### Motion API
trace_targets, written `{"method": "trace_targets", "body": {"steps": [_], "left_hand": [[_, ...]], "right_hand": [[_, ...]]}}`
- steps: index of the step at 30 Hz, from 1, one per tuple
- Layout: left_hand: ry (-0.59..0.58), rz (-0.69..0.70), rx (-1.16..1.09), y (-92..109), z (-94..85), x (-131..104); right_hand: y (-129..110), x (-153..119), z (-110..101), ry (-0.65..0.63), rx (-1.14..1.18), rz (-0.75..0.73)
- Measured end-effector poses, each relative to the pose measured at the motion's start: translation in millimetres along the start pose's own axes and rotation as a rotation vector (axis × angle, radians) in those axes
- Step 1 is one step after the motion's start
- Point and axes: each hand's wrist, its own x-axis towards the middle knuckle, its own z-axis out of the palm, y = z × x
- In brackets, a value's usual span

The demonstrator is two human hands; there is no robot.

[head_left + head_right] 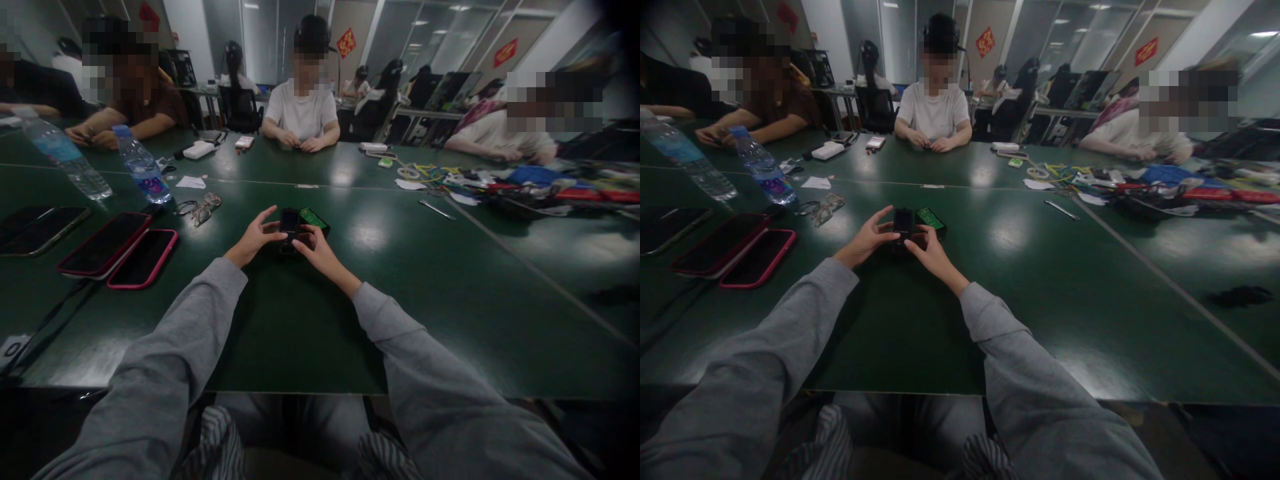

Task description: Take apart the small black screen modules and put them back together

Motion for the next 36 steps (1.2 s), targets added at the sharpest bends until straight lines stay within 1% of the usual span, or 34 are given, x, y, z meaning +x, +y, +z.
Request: {"method": "trace_targets", "body": {"steps": [4, 9, 13, 16, 21, 27, 31, 36], "left_hand": [[-0.048, -0.02, -0.002, 0, 6.8, -2], [-0.067, -0.026, -0.003, 0, 9.1, -2], [-0.041, -0.034, 0.016, -2, 8.2, 0], [-0.035, -0.053, 0.098, -4, 7.8, 0], [-0.036, -0.025, 0.181, 1, 10.6, -2], [-0.087, 0.041, 0.162, 2, 10.8, -3], [-0.108, 0.037, 0.124, 0, 9.1, -3], [-0.096, 0.024, 0.109, 3, 9.9, -5]], "right_hand": [[-5, 2, -3, 0.025, 0.096, 0.109], [-12, 2, -6, 0.025, 0.179, 0.145], [-12, 2, -8, 0.025, 0.224, 0.139], [-12, 3, -9, 0.014, 0.239, 0.13], [-13, 2, -12, -0.017, 0.255, 0.101], [-12, 2, -15, -0.065, 0.255, 0.056], [-11, 2, -14, -0.073, 0.263, 0.047], [-12, 1, -14, -0.064, 0.24, 0.076]]}}
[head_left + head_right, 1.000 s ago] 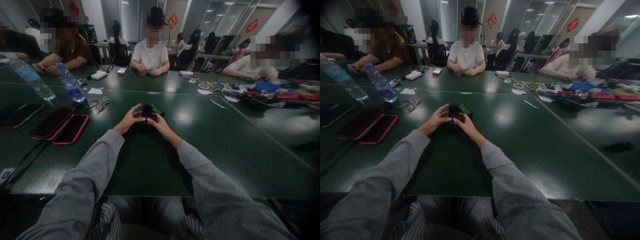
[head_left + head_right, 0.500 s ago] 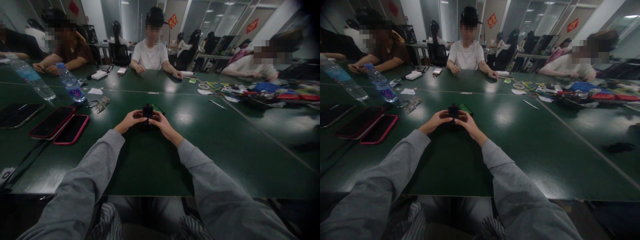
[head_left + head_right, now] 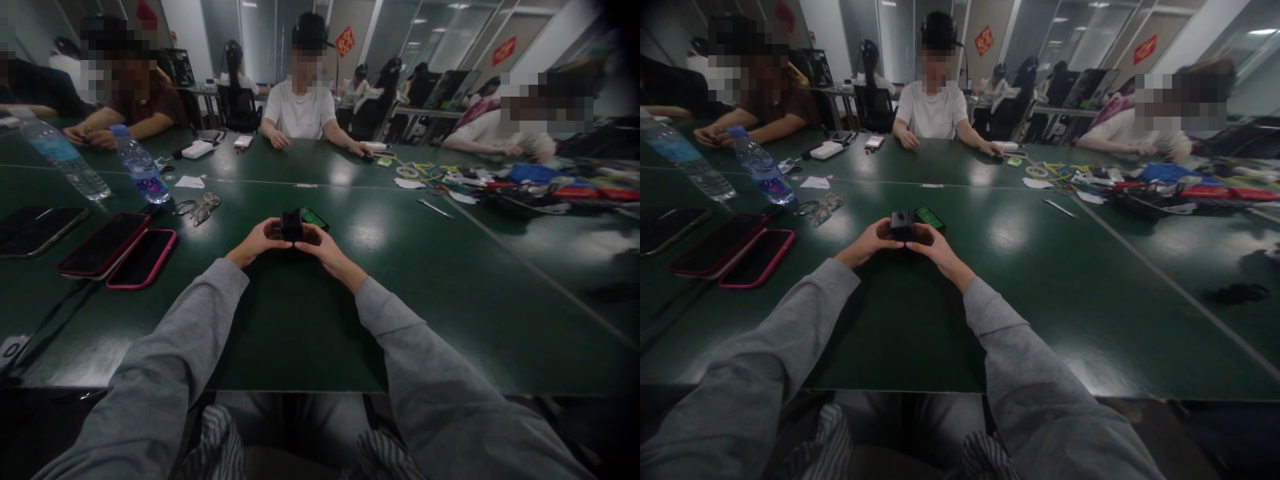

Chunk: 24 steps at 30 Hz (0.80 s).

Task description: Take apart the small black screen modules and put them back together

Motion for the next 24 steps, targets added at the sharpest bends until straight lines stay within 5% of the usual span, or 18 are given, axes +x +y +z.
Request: {"method": "trace_targets", "body": {"steps": [24], "left_hand": [[0.037, -0.102, -0.025, 4.8, 6.4, -3.8]], "right_hand": [[-5.0, -3.1, 2.7, -0.048, -0.016, 0.093]]}}
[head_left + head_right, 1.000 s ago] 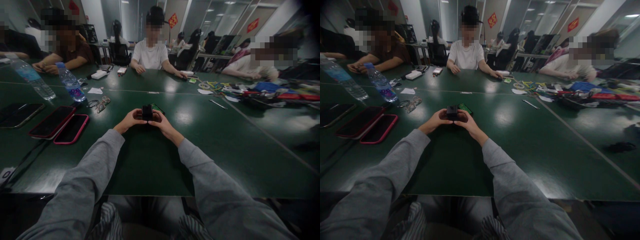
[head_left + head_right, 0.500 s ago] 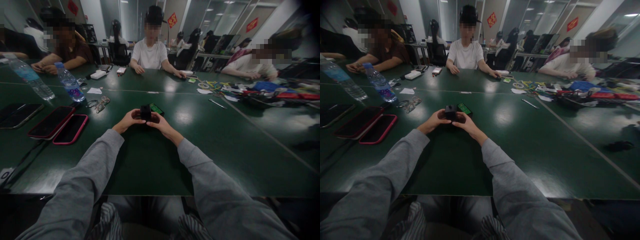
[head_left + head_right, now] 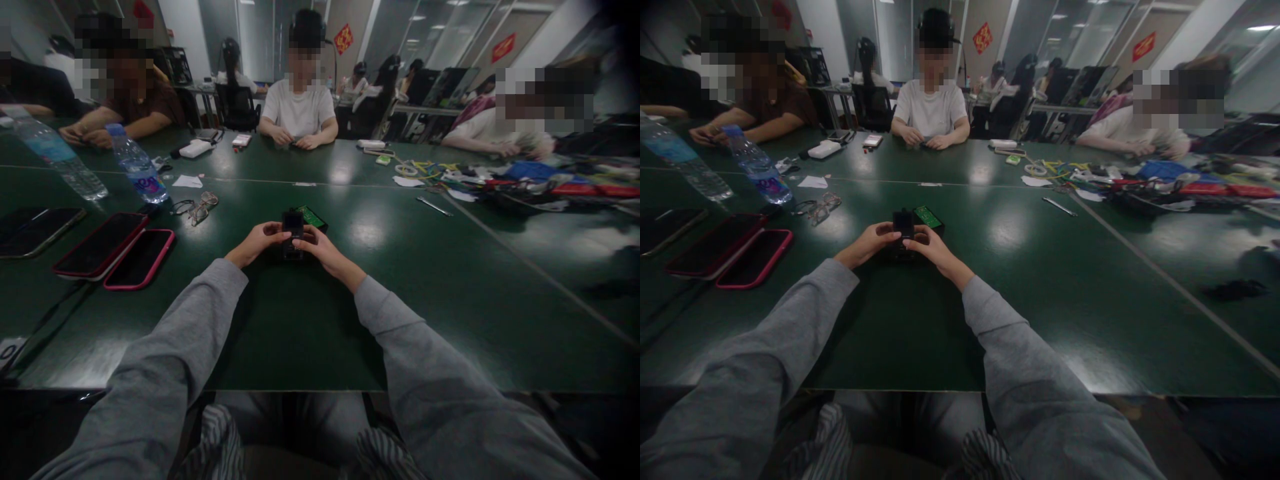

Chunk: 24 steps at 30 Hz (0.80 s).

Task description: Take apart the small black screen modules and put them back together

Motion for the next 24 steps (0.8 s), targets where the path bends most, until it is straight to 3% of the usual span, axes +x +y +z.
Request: {"method": "trace_targets", "body": {"steps": [10, 16, 24], "left_hand": [[0.015, -0.075, 0.001, -3.8, 2.4, 2.9], [-0.046, -0.057, 0.105, -6.0, -1.2, 4.9], [-0.025, -0.036, 0.122, -5.1, -1.0, 3.6]], "right_hand": [[-5.9, -0.1, 3.0, 0.054, 0.009, 0.02], [-1.5, 0.9, -0.2, 0.081, 0.025, 0.003], [-0.6, 2.2, -0.2, 0.068, 0.044, 0.002]]}}
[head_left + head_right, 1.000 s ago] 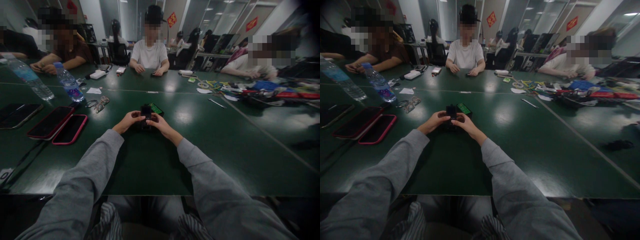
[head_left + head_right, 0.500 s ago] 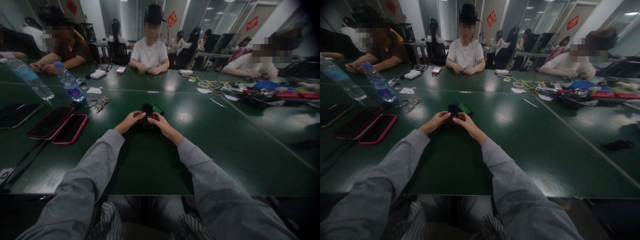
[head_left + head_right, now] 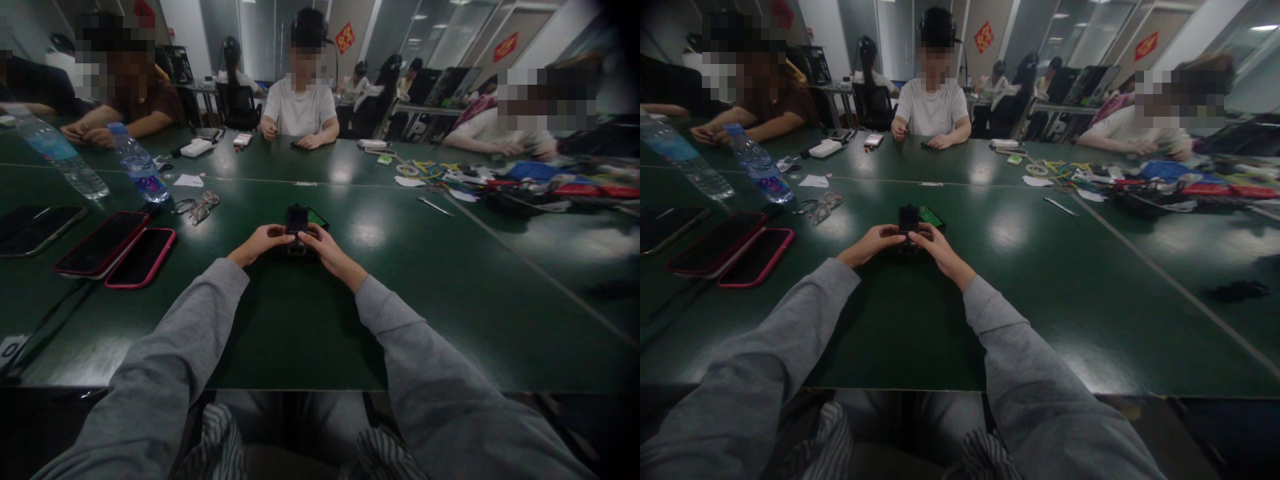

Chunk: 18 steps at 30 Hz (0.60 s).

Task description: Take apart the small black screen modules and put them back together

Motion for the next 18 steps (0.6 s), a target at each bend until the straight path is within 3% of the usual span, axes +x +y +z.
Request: {"method": "trace_targets", "body": {"steps": [9, 18], "left_hand": [[0.011, -0.001, 0.051, 5, -0.4, -4], [0.013, 0.132, 0.093, -2, 5.1, -2]], "right_hand": [[3, 0, -3, 0.021, 0.004, -0.027], [-7, -3, -6, -0.085, 0.177, -0.016]]}}
